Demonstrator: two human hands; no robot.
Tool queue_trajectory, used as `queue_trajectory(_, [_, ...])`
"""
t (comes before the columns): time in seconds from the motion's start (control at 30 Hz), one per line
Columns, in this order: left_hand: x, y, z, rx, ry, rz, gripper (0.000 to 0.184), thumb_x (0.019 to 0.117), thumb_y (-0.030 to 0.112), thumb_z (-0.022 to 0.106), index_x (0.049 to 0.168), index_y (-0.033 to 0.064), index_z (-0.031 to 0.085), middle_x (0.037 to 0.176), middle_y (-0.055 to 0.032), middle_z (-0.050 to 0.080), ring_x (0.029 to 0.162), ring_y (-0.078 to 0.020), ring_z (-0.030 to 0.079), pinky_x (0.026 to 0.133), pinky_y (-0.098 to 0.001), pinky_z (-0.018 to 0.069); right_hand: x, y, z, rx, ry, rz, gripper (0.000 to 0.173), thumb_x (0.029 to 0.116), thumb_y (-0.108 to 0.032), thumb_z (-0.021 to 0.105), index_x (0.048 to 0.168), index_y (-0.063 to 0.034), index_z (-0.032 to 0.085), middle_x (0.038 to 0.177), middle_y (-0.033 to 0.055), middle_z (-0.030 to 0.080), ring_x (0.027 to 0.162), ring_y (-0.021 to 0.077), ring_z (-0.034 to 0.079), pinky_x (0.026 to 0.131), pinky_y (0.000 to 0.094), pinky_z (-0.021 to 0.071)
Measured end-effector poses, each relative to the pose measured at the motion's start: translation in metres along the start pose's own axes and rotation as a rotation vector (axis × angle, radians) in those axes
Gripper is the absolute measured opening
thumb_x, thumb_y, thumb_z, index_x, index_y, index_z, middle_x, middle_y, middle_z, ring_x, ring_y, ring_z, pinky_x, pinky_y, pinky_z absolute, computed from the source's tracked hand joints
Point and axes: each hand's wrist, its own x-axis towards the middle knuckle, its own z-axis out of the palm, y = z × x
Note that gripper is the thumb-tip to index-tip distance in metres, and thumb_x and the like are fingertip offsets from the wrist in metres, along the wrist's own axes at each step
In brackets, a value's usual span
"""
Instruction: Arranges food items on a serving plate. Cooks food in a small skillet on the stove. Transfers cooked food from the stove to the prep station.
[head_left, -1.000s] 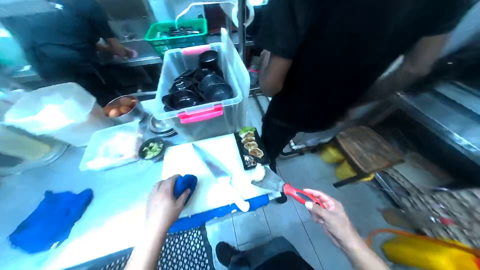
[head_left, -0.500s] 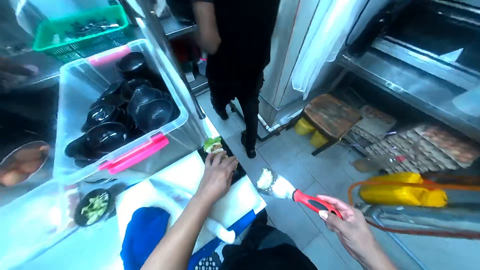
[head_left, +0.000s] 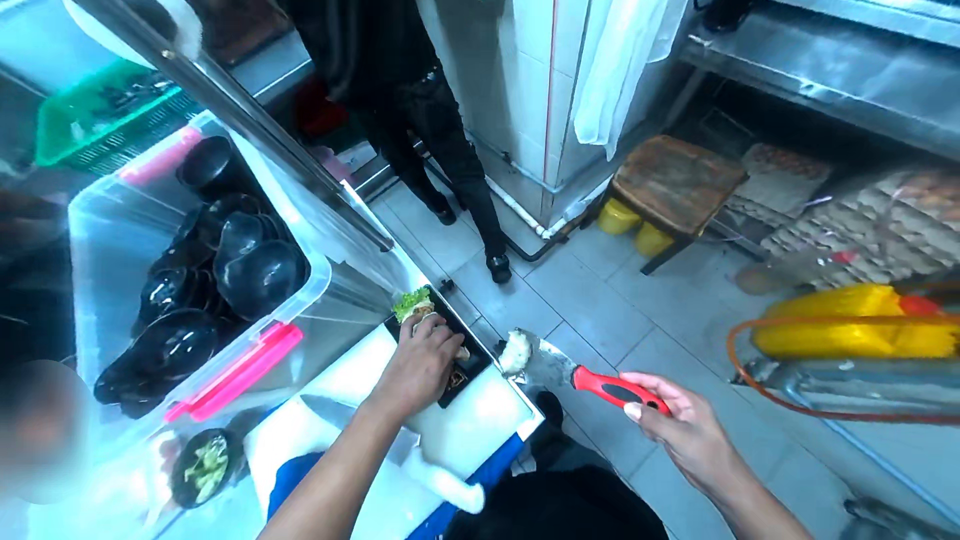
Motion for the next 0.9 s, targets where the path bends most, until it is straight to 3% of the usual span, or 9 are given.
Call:
queue_trajectory(0.1, [0.001,-0.005,0.000,-0.007,-0.040,0.024,0.024,0.0977,0.030,0.059,0.116,0.0244,0.073,0.121,0.0016,0.067,0.137,-0.0253,0.048,0.117,-0.0586,0.0312,-0.007,0.000,0.011,-0.004,0.030,-0.008,0.036,0.0862,-0.011,0.074,0.122,-0.0066,0.073,0.102,0.0102,0.075,0.060,0.0100,0.058,0.050,0.0232,0.0472])
queue_trajectory(0.23, [0.001,-0.010,0.000,-0.060,-0.060,0.090,0.022,0.0998,0.028,0.055,0.113,0.0226,0.073,0.125,0.0024,0.066,0.135,-0.0247,0.049,0.111,-0.0570,0.0378,-0.021,0.001,0.030,0.010,0.096,-0.010,0.037,0.0849,-0.010,0.073,0.121,-0.0048,0.073,0.099,0.0111,0.074,0.058,0.0098,0.057,0.048,0.0230,0.0459])
queue_trajectory(0.4, [-0.007,-0.020,0.014,-0.101,0.110,0.198,0.023,0.1025,0.024,0.052,0.113,0.0193,0.072,0.114,0.0022,0.071,0.125,-0.0225,0.058,0.104,-0.0513,0.0451,-0.031,0.004,0.056,0.023,0.144,0.033,0.037,0.0853,-0.009,0.073,0.122,-0.0039,0.072,0.099,0.0114,0.074,0.056,0.0087,0.053,0.047,0.0221,0.0424])
queue_trajectory(0.63, [-0.047,-0.042,0.002,-0.394,0.455,-0.028,0.027,0.1001,0.031,0.057,0.117,0.0169,0.072,0.117,0.0023,0.070,0.123,-0.0216,0.058,0.104,-0.0507,0.0464,-0.029,-0.005,0.101,-0.026,0.184,0.085,0.036,0.0879,-0.008,0.071,0.123,-0.0026,0.071,0.097,0.0114,0.073,0.053,0.0094,0.050,0.045,0.0233,0.0398])
queue_trajectory(0.9, [-0.154,-0.050,0.015,-0.470,0.546,-0.214,0.029,0.1008,0.033,0.056,0.114,0.0125,0.072,0.111,-0.0022,0.071,0.116,-0.0248,0.061,0.100,-0.0485,0.0508,-0.033,-0.024,0.155,-0.222,0.266,0.100,0.033,0.0897,-0.013,0.071,0.121,-0.0038,0.073,0.089,0.0078,0.073,0.053,0.0127,0.055,0.045,0.0260,0.0441])
